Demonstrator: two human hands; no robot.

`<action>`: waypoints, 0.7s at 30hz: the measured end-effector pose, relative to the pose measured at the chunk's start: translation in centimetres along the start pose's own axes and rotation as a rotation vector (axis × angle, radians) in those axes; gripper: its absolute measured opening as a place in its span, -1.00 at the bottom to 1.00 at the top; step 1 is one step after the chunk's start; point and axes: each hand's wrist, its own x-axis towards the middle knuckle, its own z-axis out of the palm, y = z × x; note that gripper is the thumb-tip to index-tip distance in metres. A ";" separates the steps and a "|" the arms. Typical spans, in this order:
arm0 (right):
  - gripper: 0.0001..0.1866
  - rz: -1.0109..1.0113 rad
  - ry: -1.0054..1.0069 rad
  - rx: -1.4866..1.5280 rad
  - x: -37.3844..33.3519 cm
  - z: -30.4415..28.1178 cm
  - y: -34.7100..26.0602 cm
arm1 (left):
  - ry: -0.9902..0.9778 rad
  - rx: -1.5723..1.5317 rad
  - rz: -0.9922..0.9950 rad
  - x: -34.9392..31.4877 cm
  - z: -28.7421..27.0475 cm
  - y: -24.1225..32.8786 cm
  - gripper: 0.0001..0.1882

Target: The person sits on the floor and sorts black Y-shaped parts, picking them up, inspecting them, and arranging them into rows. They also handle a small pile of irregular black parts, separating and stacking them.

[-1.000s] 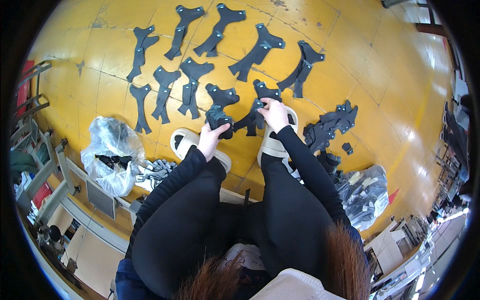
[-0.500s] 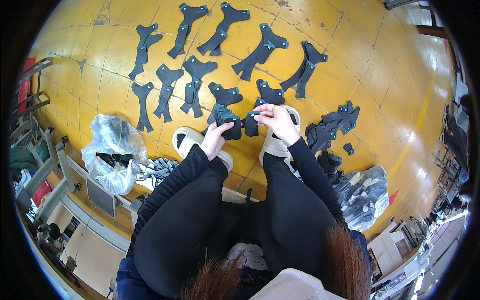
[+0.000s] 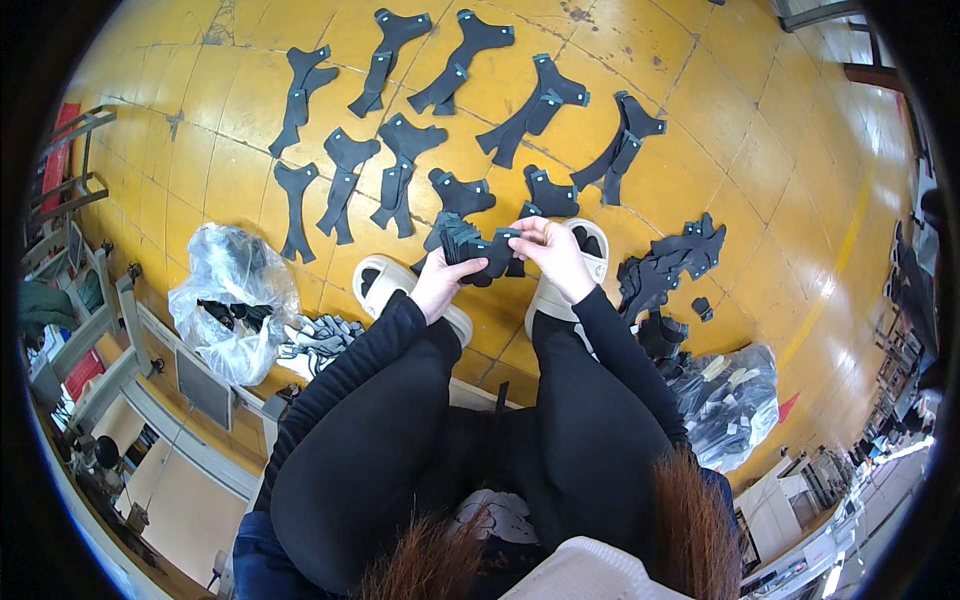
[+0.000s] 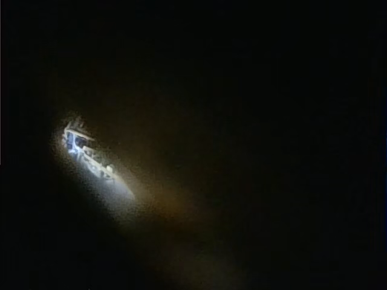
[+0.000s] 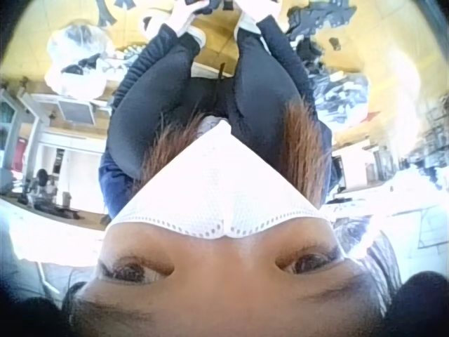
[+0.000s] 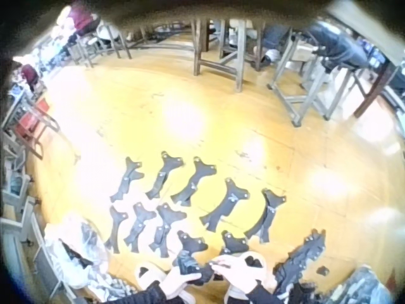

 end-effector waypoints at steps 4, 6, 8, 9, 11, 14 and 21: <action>-0.80 0.018 0.024 0.080 -0.3 0.3 -0.1 | -0.002 -0.026 0.004 0.1 0.0 0.0 -0.77; -0.81 0.006 0.050 0.078 -0.2 0.3 -0.3 | 0.008 -0.068 0.007 0.1 -0.1 0.1 -0.79; -0.81 -0.012 0.081 0.072 -0.1 0.0 -0.5 | 0.023 -0.125 -0.002 0.2 0.0 0.5 -0.79; -0.81 -0.023 0.098 0.067 0.1 -0.3 -0.5 | 0.030 -0.138 -0.007 0.2 0.0 0.7 -0.80; -0.81 -0.053 0.124 0.024 0.3 -0.8 -0.8 | 0.045 -0.163 -0.017 0.3 0.0 1.1 -0.81; -0.81 -0.072 0.133 0.022 0.6 -1.3 -1.1 | 0.059 -0.160 -0.008 0.5 -0.2 1.3 -0.80; -0.81 -0.035 0.076 0.115 0.0 -0.9 -2.0 | 0.029 -0.101 0.024 0.8 -0.2 0.9 -0.76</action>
